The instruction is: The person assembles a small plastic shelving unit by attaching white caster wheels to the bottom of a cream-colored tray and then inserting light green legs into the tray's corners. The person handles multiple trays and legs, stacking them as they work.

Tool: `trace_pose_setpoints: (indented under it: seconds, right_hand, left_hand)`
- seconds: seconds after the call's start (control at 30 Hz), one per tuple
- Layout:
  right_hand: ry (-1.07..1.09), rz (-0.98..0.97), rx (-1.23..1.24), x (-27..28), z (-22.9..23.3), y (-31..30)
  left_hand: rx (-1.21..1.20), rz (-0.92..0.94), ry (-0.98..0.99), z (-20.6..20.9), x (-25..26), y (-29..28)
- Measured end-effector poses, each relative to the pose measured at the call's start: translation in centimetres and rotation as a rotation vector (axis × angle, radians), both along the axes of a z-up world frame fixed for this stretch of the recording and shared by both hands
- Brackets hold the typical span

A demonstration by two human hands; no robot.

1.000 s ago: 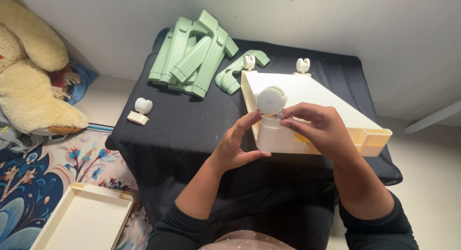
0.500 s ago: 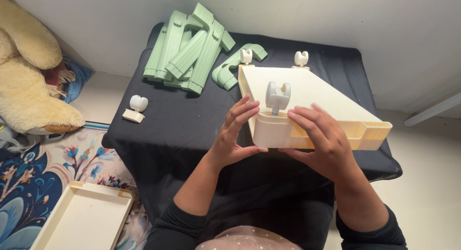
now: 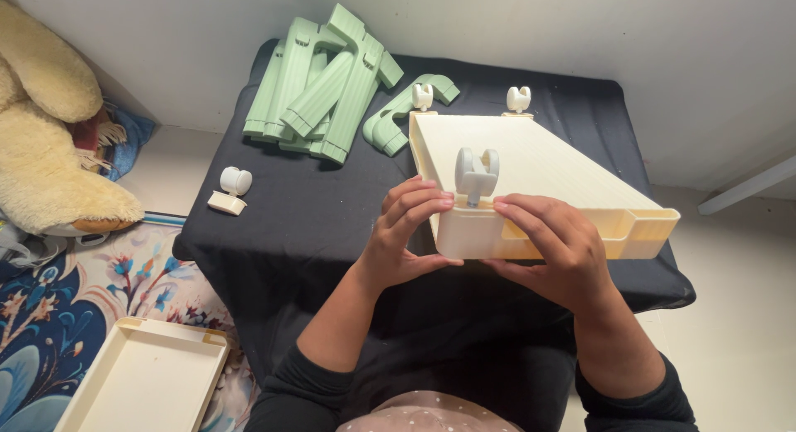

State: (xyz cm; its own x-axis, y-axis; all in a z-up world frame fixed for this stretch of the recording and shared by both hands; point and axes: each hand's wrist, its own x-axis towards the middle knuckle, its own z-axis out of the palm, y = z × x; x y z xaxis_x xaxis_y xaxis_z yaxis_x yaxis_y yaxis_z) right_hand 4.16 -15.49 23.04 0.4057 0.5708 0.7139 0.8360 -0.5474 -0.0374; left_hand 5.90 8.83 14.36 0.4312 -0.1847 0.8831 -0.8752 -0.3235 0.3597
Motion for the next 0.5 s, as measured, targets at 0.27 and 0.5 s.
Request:
trace_pose_setpoints:
  seconds: [0.27,0.5]
  right_hand:
    - [-0.028,0.016,-0.005,0.23,-0.40,-0.37]
    - [-0.027,0.025,-0.012,0.26,-0.67,-0.70]
  left_hand:
    - [0.013,0.011,-0.024,-0.44,0.20,-0.46]
    - [0.115,0.041,-0.091,0.30,0.35,0.26]
